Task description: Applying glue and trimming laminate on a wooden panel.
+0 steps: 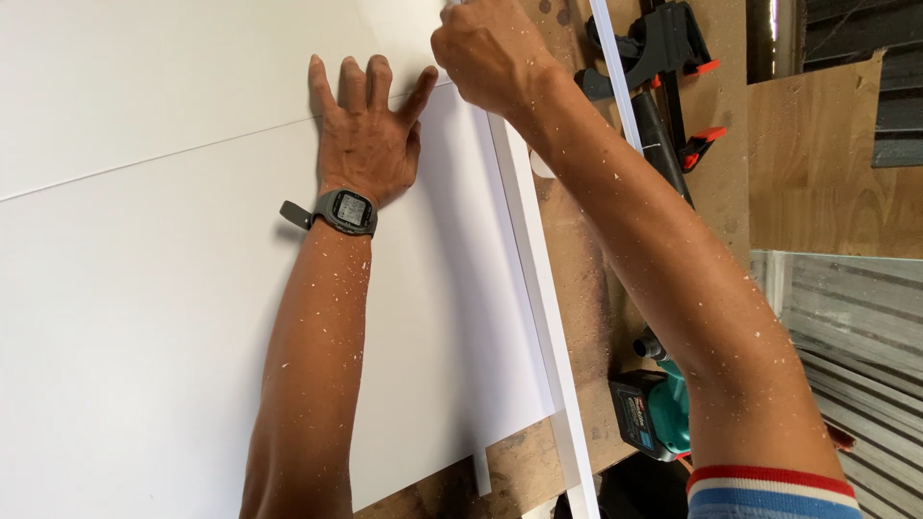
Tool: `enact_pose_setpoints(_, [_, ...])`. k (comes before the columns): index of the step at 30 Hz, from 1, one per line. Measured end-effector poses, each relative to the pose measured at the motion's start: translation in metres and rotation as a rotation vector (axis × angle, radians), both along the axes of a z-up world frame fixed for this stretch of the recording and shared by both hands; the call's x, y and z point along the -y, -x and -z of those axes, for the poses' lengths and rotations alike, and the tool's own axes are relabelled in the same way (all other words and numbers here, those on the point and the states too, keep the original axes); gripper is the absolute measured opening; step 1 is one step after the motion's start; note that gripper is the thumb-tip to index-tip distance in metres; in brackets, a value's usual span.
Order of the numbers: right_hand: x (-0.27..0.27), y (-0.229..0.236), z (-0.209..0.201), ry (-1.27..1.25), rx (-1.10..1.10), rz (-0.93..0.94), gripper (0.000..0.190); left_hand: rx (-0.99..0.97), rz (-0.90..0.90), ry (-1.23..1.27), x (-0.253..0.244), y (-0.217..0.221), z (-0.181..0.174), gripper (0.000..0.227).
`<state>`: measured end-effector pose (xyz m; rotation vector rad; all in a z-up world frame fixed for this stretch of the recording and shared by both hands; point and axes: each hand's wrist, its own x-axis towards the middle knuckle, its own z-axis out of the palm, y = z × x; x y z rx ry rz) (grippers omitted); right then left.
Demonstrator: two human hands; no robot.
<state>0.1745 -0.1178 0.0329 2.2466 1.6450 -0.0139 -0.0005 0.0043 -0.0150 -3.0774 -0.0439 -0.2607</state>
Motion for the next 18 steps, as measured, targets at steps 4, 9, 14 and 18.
enact_pose_setpoints(4, [0.000, 0.005, -0.002, 0.091, -0.010, 0.105, 0.011, 0.004, 0.005, 0.012, 0.000, 0.002, 0.004, 0.062])
enact_pose_setpoints(9, [0.003, 0.008, -0.002, -0.049, -0.009, 0.076, 0.010, -0.001, 0.003, 0.011, 0.000, 0.001, 0.003, 0.062])
enact_pose_setpoints(14, [0.008, 0.009, 0.001, 0.009, -0.067, 0.120, 0.011, 0.026, 0.012, 0.014, 0.000, -0.001, 0.007, 0.066])
enact_pose_setpoints(18, [0.009, 0.004, 0.009, -0.128, -0.058, 0.113, 0.013, 0.008, 0.014, 0.023, -0.001, 0.001, 0.009, 0.063])
